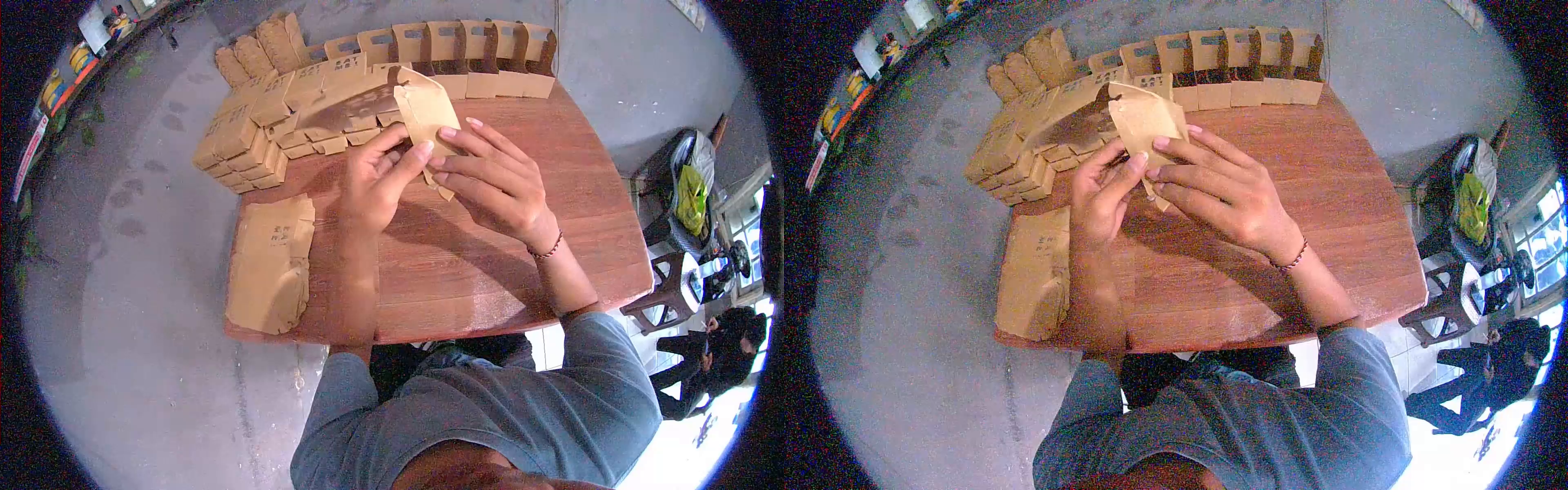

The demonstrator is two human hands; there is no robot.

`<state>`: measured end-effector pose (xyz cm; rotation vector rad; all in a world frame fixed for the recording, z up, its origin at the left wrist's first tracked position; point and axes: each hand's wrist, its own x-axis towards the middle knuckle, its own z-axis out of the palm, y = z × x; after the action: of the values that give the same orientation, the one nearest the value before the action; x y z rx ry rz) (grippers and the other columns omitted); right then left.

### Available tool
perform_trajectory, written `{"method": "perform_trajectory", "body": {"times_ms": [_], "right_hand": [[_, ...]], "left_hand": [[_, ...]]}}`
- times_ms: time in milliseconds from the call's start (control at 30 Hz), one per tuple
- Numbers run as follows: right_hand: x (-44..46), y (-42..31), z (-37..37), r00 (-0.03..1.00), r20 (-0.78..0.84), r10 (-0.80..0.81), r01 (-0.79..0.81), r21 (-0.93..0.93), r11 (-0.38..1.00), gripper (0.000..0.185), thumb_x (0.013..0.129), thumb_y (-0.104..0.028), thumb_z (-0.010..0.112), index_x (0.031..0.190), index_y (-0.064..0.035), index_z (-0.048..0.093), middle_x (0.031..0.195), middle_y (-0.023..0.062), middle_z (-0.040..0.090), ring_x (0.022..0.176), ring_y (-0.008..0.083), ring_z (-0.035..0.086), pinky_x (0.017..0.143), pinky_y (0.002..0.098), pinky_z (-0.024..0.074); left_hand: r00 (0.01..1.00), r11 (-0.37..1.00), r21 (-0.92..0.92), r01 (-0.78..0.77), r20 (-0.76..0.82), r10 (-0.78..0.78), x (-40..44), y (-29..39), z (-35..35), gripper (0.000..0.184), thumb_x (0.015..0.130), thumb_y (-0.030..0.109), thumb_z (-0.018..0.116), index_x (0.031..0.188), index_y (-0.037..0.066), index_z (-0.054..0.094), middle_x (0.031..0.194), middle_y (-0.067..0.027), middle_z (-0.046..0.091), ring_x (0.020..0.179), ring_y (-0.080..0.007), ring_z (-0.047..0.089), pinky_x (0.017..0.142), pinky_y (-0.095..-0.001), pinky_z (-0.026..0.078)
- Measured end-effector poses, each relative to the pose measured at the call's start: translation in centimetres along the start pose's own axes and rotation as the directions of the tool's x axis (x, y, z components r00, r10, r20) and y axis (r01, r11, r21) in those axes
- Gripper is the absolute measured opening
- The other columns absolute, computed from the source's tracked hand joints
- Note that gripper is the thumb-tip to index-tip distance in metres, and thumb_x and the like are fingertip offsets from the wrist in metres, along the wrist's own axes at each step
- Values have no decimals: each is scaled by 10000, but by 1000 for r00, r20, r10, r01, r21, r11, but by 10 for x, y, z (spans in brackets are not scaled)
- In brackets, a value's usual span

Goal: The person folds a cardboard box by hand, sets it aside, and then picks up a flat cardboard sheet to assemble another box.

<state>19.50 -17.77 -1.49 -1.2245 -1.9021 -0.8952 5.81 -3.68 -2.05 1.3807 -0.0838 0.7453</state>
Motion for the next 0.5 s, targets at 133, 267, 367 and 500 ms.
{"method": "perform_trajectory", "body": {"times_ms": [133,267,367,500], "right_hand": [[2,-3,2,1000,-30,-4,3,-4,1000,241,748,-135,686,981,-75,703,1095,55,671,1152,284,603,978,442,476],[-2,-5,4,987,-146,62,-69,-47,996,282,716,-137,758,990,-91,711,974,44,649,877,252,594,751,383,472],[-3,-5,7,974,-190,122,-129,-23,991,283,701,-122,794,971,-93,713,900,46,630,759,234,555,655,357,440],[-2,-7,14,939,-280,199,-193,47,980,239,697,-76,811,902,-74,689,817,58,608,694,239,541,596,342,429]], "left_hand": [[1000,1000,16,-27,12,26,-3,0,-4,278,956,81,597,1191,-68,590,1087,-75,646,979,-119,591,868,-261,472],[1000,1000,17,-1,-8,1,-5,2,1,251,948,65,608,1160,-69,603,1059,-69,650,972,-118,590,868,-262,473],[1000,999,32,-6,-2,6,-5,7,6,233,948,57,606,1141,-72,607,1034,-71,651,948,-119,599,840,-258,487],[998,991,122,-50,37,46,-4,3,3,208,952,55,599,1109,-81,612,1006,-81,648,910,-123,616,806,-252,504]]}}
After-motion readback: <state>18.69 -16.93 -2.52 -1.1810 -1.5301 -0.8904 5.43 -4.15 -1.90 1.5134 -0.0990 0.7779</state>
